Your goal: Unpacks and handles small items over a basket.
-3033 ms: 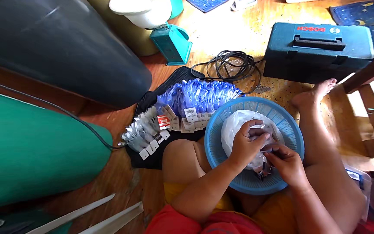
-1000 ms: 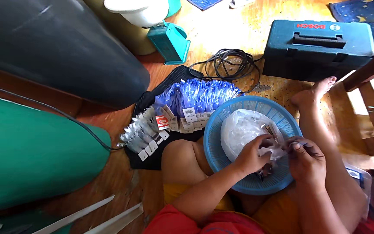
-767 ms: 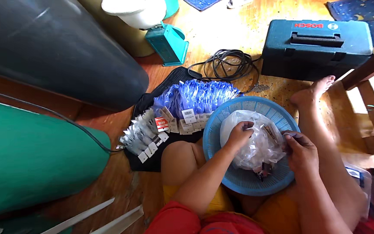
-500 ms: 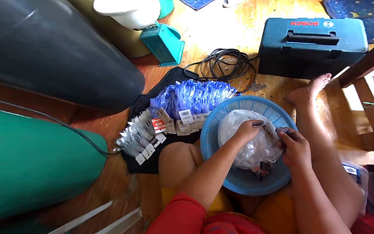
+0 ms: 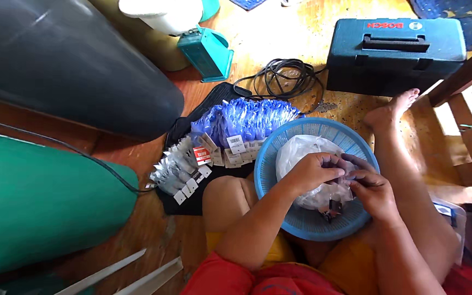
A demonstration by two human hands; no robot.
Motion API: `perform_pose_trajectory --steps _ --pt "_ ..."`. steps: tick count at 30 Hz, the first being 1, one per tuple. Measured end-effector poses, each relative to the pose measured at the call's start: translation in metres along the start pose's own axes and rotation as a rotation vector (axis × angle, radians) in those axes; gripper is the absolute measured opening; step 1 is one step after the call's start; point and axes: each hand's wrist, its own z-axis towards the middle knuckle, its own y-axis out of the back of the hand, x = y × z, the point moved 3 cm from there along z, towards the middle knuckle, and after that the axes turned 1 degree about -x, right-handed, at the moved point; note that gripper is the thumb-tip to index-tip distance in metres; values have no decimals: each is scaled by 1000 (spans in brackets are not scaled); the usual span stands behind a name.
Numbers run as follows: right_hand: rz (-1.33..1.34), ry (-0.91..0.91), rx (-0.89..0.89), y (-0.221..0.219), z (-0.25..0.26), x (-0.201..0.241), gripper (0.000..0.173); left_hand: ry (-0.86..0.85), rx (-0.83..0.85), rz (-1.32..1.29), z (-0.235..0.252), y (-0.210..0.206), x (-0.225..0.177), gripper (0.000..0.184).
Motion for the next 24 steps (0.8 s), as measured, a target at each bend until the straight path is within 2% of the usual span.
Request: perform_pose_trajectory --steps 4,7,14,16,17,19,21,24 --pt "-26 32 16 -5 -3 -1 13 35 3 -86 -7 2 3 15" --pt "-15 23 6 -9 -4 -5 12 33 5 -178 -11 6 7 22" --pt "9 6 -2 -28 -3 -6 8 6 30 0 -22 15 11 22" --pt "0 -14 -46 -26 -3 -7 10 -1 1 154 -26 21 14 24" --pt "3 -25 -60 -23 -3 -7 11 34 -19 328 -27 27 17 25" --pt "24 -47 -84 -18 -2 -7 13 219 40 713 -29 40 29 36" --pt "57 -56 -97 -14 -3 -7 13 449 159 970 -30 46 53 47" --pt "86 -66 -101 -14 -2 -6 14 573 267 1099 -31 43 86 56"
